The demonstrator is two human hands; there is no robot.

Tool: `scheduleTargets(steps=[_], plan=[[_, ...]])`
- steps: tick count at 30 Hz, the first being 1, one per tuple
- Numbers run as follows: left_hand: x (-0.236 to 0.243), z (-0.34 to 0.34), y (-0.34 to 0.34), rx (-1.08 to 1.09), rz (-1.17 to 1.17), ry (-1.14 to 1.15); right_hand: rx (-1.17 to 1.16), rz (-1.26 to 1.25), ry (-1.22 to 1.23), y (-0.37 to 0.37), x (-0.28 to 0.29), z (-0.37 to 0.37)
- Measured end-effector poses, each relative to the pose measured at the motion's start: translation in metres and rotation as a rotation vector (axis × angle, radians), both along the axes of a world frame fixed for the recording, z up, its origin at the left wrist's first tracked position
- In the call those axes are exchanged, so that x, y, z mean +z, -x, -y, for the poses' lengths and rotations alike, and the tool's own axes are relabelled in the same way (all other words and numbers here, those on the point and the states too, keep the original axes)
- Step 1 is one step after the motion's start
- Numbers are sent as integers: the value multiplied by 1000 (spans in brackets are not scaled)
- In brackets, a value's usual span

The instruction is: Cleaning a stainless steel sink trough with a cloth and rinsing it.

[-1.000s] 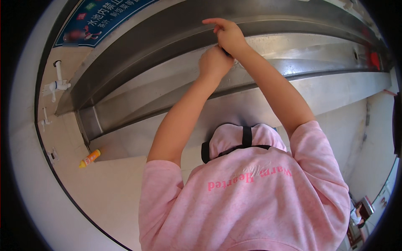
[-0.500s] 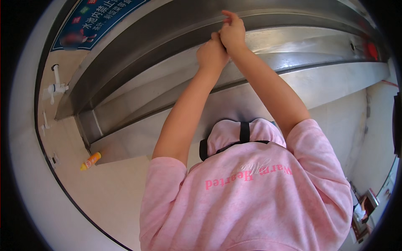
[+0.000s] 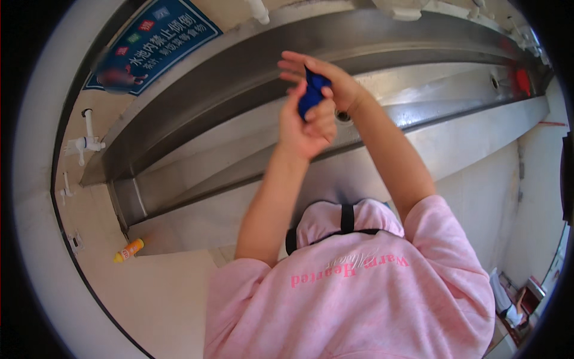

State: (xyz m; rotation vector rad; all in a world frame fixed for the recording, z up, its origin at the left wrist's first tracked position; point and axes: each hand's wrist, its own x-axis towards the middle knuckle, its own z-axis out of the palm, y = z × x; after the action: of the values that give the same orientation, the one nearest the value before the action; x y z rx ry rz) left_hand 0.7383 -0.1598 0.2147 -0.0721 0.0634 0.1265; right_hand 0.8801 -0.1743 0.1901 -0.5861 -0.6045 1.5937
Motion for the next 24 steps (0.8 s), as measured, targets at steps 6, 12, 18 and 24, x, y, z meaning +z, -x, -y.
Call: scheduleTargets(steps=[6, 12, 18, 24], plan=[[10, 19, 3, 50, 38, 235, 31, -161, -90, 7, 39, 1], [21, 1, 9, -118, -520, -553, 57, 222, 28, 9, 59, -2], [-17, 4, 3, -32, -1021, -1440, -47, 650, 134, 22, 42, -1], [-44, 4, -4, 157, -1180, -2009, -478, 1133, 73, 38, 18, -3]])
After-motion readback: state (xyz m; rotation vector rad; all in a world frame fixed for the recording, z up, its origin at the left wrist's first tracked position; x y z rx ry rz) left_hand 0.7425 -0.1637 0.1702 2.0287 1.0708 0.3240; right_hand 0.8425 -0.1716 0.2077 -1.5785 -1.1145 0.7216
